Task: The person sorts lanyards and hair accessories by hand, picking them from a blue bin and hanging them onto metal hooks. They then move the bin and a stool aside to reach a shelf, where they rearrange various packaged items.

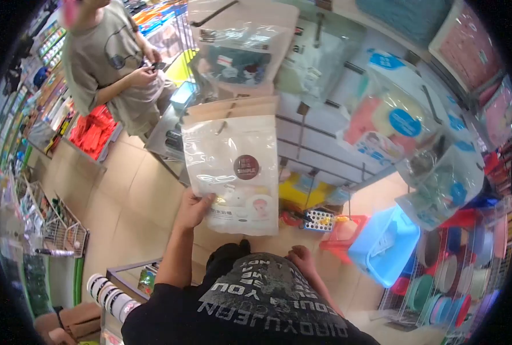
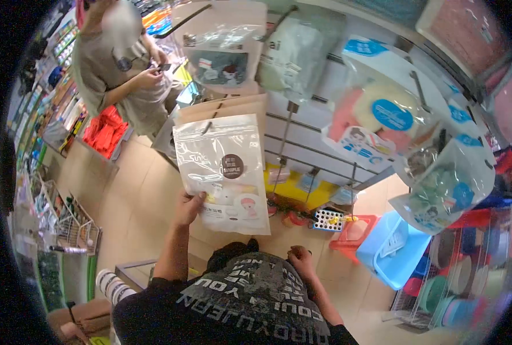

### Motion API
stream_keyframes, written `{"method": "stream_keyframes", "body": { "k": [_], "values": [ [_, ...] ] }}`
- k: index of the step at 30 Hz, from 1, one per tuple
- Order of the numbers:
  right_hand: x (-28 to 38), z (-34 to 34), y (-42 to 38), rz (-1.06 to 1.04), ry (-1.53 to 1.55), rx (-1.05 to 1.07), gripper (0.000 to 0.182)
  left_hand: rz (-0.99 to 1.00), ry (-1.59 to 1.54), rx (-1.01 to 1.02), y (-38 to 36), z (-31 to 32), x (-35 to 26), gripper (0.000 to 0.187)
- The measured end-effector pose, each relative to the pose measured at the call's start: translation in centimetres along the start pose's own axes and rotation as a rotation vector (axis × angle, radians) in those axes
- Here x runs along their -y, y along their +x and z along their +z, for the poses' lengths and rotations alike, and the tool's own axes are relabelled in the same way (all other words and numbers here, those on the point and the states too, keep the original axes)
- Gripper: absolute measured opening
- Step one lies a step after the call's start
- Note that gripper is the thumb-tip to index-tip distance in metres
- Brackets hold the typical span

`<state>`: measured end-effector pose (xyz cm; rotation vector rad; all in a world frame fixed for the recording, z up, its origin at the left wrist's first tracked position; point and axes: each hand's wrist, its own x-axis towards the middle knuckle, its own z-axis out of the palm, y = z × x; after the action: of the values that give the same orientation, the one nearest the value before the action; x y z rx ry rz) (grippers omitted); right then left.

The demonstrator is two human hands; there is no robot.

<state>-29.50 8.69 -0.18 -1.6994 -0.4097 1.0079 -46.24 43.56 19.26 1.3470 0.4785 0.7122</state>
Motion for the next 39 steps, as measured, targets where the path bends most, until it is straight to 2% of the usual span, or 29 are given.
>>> {"method": "stream_keyframes", "body": {
  "k": [2, 4, 7, 9, 13, 15, 16, 18, 19, 21, 22, 24, 25, 27, 28, 30, 31, 32, 34, 36, 39],
  "values": [
    [3.8, -0.3, 0.7, -0.084, 0.038, -0.036, 0.027, -0.008, 0.006, -0.01, -0.4, 0.1, -0.4, 0.017],
    [8.6, -0.3, 0.7, -0.098, -0.08, -0.038, 0.025, -0.021, 0.009, -0.011, -1.3, -0.1, -0.6, 0.017],
    [11.5, -0.3, 1.8, -0.208, 0.066, -0.021, 0.024, -0.015, -0.003, -0.026, -2.1, -0.2, -0.9, 0.017],
    [14.3, 0.2, 1.6, -0.359, 0.163, 0.085, 0.027, -0.011, -0.024, -0.011, -2.6, -0.1, -1.1, 0.017],
    [18.6, 3.3, 1.4, -0.323, 0.18, 0.179, 0.029, 0.002, -0.093, 0.036, -3.1, 0.1, -0.4, 0.018],
    [19.7, 4.6, 1.2, -0.56, 0.272, 0.39, 0.053, -0.005, -0.058, 0.047, -3.6, 0.2, 0.4, 0.019],
    [20.4, 4.7, 0.8, -0.562, 0.273, 0.394, 0.053, -0.003, -0.056, 0.044, -3.7, 0.4, 0.4, 0.019],
    [21.4, 4.6, 0.1, -0.532, -0.147, 0.349, 0.051, -0.049, -0.134, 0.099, -4.0, 1.0, 0.4, 0.021],
    [21.1, 4.7, 0.3, -0.533, -0.145, 0.35, 0.051, -0.049, -0.131, 0.099, -4.0, 1.3, 0.5, 0.021],
    [20.2, 4.7, 0.3, -0.299, -0.141, 0.31, 0.038, -0.147, -0.068, 0.209, -4.0, 1.6, 0.7, 0.021],
    [19.9, 4.6, 0.2, -0.3, -0.138, 0.309, 0.038, -0.147, -0.066, 0.21, -3.8, 1.4, 0.7, 0.021],
    [19.4, 4.3, 0.0, -0.278, -0.068, 0.078, 0.028, -0.086, 0.039, 0.314, -3.0, 1.0, 1.1, 0.026],
    [18.3, 3.7, 0.0, -0.275, -0.066, 0.077, 0.028, -0.089, 0.039, 0.315, -2.5, 0.9, 1.5, 0.026],
    [15.5, 1.9, 0.1, -0.256, -0.114, -0.047, 0.029, 0.091, -0.019, 0.105, -1.0, 0.4, 2.3, 0.036],
    [15.4, 1.3, -0.4, -0.249, -0.11, -0.051, 0.029, 0.12, 0.041, -0.011, 0.0, 0.0, 2.5, 0.041],
    [15.1, 0.2, -2.3, -0.235, 0.021, -0.23, 0.027, 0.143, 0.169, -0.22, 2.3, -1.2, 3.2, 0.051],
    [13.8, -0.6, -3.1, -0.216, 0.024, -0.24, 0.027, 0.14, 0.238, -0.311, 3.5, -1.9, 3.5, 0.055],
    [12.0, -1.6, -3.6, -0.213, 0.065, -0.317, 0.027, 0.127, 0.237, -0.296, 4.7, -2.1, 3.4, 0.055],
    [9.8, -3.0, -5.4, -0.2, 0.109, -0.419, 0.026, 0.25, 0.457, -0.442, 6.8, -1.9, 3.1, 0.066],
    [8.6, -4.4, -7.4, -0.138, 0.357, -0.524, 0.029, 0.256, 0.536, -0.388, 8.3, -2.0, 3.4, 0.072],
    [6.1, -6.9, -10.0, -0.061, 0.454, -0.744, 0.038, 0.327, 0.667, -0.267, 10.6, -1.9, 5.4, 0.086]
  ]
}}
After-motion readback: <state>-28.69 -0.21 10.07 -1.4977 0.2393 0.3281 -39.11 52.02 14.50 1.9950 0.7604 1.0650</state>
